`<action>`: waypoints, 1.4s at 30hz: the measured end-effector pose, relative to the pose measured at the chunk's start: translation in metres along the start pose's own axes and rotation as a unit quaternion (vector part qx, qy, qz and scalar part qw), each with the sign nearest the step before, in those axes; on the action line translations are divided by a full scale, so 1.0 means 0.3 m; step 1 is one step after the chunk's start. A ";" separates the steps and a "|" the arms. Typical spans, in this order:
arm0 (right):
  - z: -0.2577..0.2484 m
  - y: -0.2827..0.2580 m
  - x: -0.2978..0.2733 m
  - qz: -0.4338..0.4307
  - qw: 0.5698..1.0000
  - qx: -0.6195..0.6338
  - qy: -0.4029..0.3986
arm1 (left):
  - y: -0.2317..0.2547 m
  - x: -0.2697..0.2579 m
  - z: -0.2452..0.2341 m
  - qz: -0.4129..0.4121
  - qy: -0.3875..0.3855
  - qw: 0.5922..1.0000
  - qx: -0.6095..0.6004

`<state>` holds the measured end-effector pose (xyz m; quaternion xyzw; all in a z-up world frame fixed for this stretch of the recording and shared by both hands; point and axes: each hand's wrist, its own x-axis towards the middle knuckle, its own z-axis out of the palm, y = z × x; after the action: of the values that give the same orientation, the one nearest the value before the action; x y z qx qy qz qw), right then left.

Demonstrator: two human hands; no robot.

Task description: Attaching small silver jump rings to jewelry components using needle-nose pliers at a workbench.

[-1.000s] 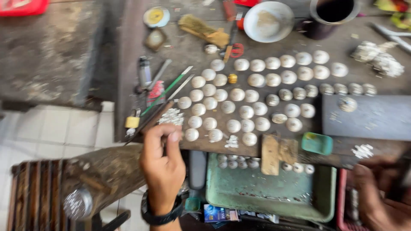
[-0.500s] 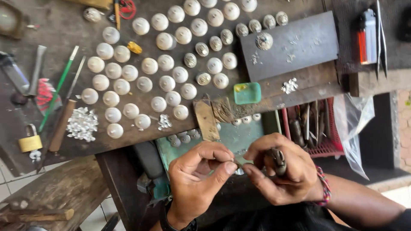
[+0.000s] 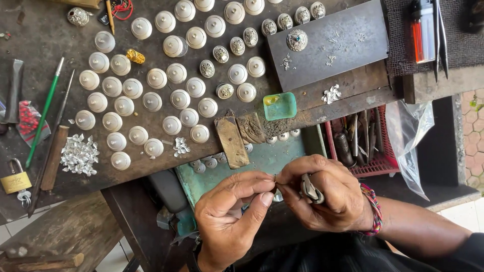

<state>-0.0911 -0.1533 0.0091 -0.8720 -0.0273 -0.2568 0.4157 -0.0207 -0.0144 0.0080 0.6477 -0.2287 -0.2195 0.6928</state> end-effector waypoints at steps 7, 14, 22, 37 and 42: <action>0.004 0.001 -0.008 0.008 1.000 -0.005 0.004 | -0.002 -0.014 0.016 -0.036 0.011 0.998 -0.044; 0.000 -0.002 0.005 -0.010 1.000 0.025 -0.013 | 0.020 0.025 0.008 0.081 -0.014 0.985 0.152; 0.000 -0.010 0.013 0.027 0.998 0.054 -0.033 | 0.014 0.038 -0.004 0.118 -0.034 0.977 0.177; 0.042 -0.043 0.014 0.177 0.943 0.223 -0.172 | -0.002 0.026 -0.080 -0.014 0.055 0.980 -0.190; 0.064 -0.040 0.002 0.182 0.935 0.219 -0.212 | -0.005 0.026 -0.101 -0.019 0.074 0.966 -0.249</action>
<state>-0.0855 -0.1314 0.0079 -0.7836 -0.0114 0.0259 0.6206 0.0037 0.0048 0.0050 0.4736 -0.1025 -0.2340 0.8429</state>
